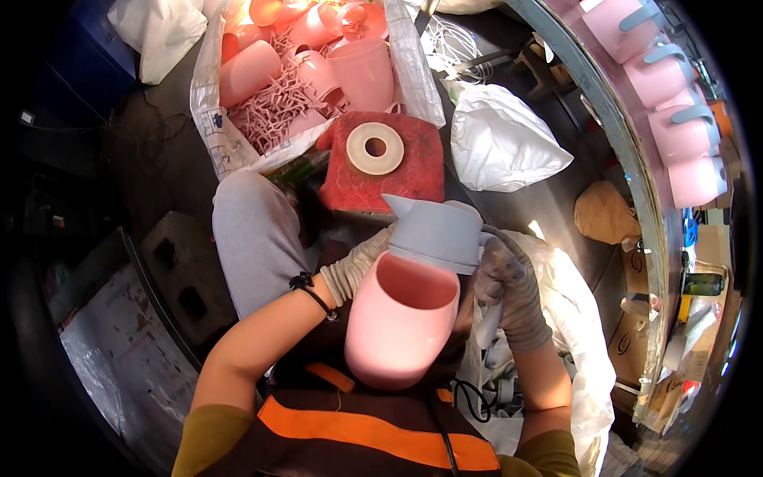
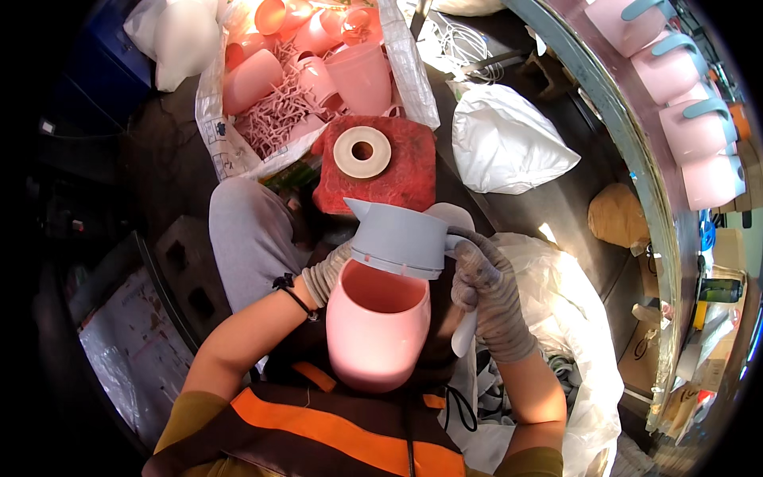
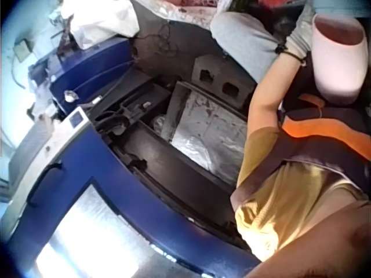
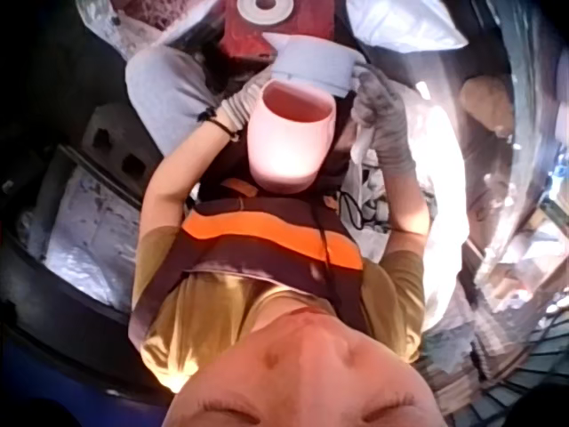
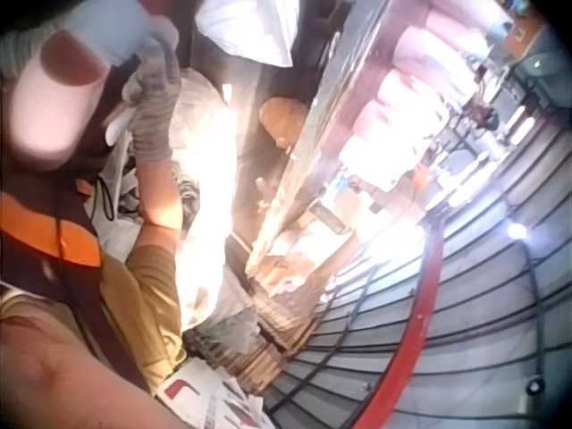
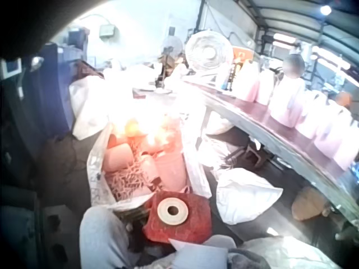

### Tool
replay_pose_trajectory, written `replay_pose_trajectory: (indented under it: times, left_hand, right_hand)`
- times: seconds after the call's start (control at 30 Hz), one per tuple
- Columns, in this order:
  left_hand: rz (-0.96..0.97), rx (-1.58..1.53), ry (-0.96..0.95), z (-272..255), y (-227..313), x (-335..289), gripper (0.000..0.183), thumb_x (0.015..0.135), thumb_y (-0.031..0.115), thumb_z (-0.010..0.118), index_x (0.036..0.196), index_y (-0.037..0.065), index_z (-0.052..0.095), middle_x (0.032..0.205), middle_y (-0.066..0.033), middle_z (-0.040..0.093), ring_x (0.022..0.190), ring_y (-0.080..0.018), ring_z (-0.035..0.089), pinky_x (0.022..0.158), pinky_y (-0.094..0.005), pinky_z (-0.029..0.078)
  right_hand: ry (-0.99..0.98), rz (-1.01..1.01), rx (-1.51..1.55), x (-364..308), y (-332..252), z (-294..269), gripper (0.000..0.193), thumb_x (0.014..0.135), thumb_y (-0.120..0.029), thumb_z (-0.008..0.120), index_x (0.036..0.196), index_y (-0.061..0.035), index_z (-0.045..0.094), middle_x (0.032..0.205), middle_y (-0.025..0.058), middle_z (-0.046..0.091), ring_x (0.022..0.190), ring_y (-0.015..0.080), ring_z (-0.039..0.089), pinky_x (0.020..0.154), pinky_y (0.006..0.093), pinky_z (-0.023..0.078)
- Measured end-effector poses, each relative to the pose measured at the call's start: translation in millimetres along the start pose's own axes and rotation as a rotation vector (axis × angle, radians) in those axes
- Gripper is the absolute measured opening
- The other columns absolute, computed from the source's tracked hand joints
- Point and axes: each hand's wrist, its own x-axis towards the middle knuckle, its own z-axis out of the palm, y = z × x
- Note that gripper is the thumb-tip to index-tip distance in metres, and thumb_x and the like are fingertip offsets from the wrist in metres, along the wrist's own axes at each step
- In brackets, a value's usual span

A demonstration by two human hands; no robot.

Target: The person assembles pink water pitchers by fitting grey lids onto the pitcher bodies and placing the finished items on a nearby table.

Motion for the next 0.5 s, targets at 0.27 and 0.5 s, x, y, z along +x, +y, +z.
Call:
replay_pose_trajectory:
  times: [0.27, 0.5]
  left_hand:
    - [0.051, 0.015, 0.138, 4, -24, -17, 0.037, 0.096, 0.029, 0.062, 0.125, 0.006, 0.057, 0.117, -0.0053, 0.065, 0.106, -0.0176, 0.060, 0.096, -0.0336, 0.050]
    - [0.049, -0.195, -0.095, 4, -24, -15, 0.043, 0.099, 0.029, 0.056, 0.135, 0.006, 0.050, 0.130, -0.0103, 0.060, 0.120, -0.0226, 0.056, 0.106, -0.0371, 0.044]
  right_hand:
    - [0.172, -0.009, -0.118, 2, 14, -1, 0.037, 0.094, -0.026, 0.066, 0.123, -0.0056, 0.058, 0.063, -0.0084, 0.040, 0.046, 0.0005, 0.032, 0.042, 0.0187, 0.025]
    - [0.035, 0.024, 0.036, -12, 8, 1, 0.035, 0.095, -0.020, 0.064, 0.124, -0.0020, 0.058, 0.065, -0.0082, 0.043, 0.048, 0.0011, 0.035, 0.043, 0.0181, 0.028]
